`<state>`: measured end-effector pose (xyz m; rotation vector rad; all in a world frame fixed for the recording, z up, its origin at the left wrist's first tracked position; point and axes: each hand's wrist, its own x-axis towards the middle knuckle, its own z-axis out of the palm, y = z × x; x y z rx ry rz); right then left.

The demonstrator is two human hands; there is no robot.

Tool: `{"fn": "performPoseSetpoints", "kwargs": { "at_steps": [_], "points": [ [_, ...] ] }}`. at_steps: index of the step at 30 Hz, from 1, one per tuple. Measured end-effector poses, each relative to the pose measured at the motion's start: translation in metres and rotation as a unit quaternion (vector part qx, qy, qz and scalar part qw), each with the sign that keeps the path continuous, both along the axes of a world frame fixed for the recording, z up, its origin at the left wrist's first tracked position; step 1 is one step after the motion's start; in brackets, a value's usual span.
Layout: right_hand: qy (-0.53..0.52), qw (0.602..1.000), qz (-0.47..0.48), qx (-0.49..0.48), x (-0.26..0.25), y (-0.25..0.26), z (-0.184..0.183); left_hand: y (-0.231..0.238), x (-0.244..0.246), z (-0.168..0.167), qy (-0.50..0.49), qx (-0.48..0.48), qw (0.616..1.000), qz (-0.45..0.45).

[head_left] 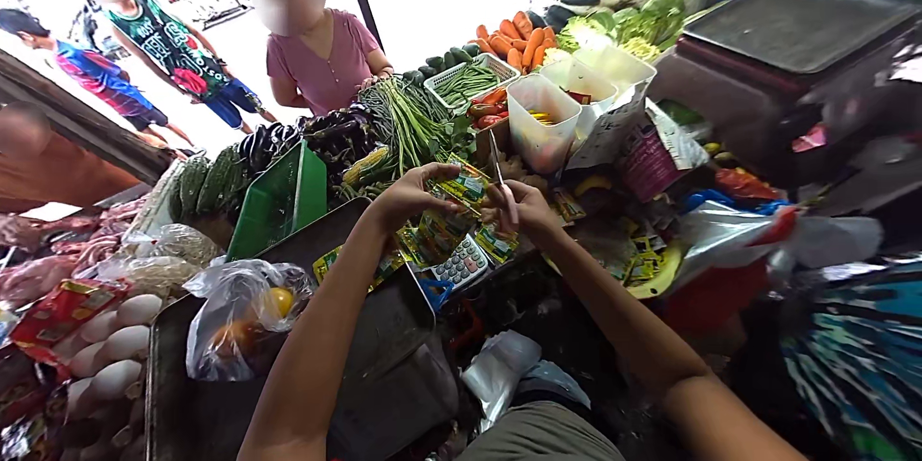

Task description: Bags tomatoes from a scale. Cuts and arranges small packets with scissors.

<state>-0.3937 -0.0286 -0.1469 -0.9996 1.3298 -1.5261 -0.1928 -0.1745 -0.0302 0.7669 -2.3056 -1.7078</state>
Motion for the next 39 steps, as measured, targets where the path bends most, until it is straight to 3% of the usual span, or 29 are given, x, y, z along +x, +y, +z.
{"fn": "performPoseSetpoints", "kwargs": {
  "at_steps": [4, 6, 9, 11, 13, 16, 19, 25, 29, 31, 34, 39],
  "points": [
    [-0.17, 0.985, -0.031, -0.027, 0.03, -0.021, 0.024, 0.007, 0.01, 0.003, 0.011, -0.052, 0.998, -0.029],
    [-0.179, 0.981, -0.081, -0.006, 0.035, -0.029, 0.015, 0.002, 0.009, -0.004, -0.027, -0.086, 0.995, 0.036],
    [-0.026, 0.983, -0.157, 0.092, 0.032, -0.035, -0.004, -0.001, -0.001, -0.009, -0.075, -0.107, 0.972, 0.195],
    [0.088, 0.972, -0.171, 0.132, 0.029, -0.032, -0.013, -0.004, -0.001, -0.011, -0.064, -0.109, 0.964, 0.233],
    [0.083, 0.977, -0.163, 0.105, 0.028, -0.028, -0.013, -0.004, -0.002, -0.011, -0.048, -0.102, 0.968, 0.226],
    [-0.049, 0.998, -0.028, -0.023, 0.024, -0.032, -0.007, -0.004, -0.002, -0.011, -0.021, -0.095, 0.976, 0.196],
    [-0.109, 0.99, 0.048, -0.082, 0.034, -0.031, 0.026, 0.002, 0.0, -0.007, 0.011, -0.121, 0.977, 0.173],
    [0.019, 0.985, -0.038, -0.166, 0.037, -0.035, 0.057, 0.004, 0.001, 0.014, 0.053, -0.15, 0.98, 0.117],
    [-0.069, 0.962, -0.051, -0.258, 0.029, -0.028, 0.103, 0.009, 0.013, 0.039, 0.021, -0.145, 0.989, 0.022],
    [-0.105, 0.954, -0.08, -0.268, 0.019, -0.031, 0.124, 0.006, 0.024, 0.04, 0.056, -0.139, 0.989, 0.012],
    [-0.045, 0.97, -0.085, -0.222, 0.002, -0.039, 0.139, -0.001, 0.033, 0.046, 0.126, -0.148, 0.981, 0.021],
    [0.093, 0.985, -0.058, -0.133, 0.0, -0.029, 0.117, -0.007, 0.043, 0.06, 0.127, -0.119, 0.984, 0.035]
  ]
}}
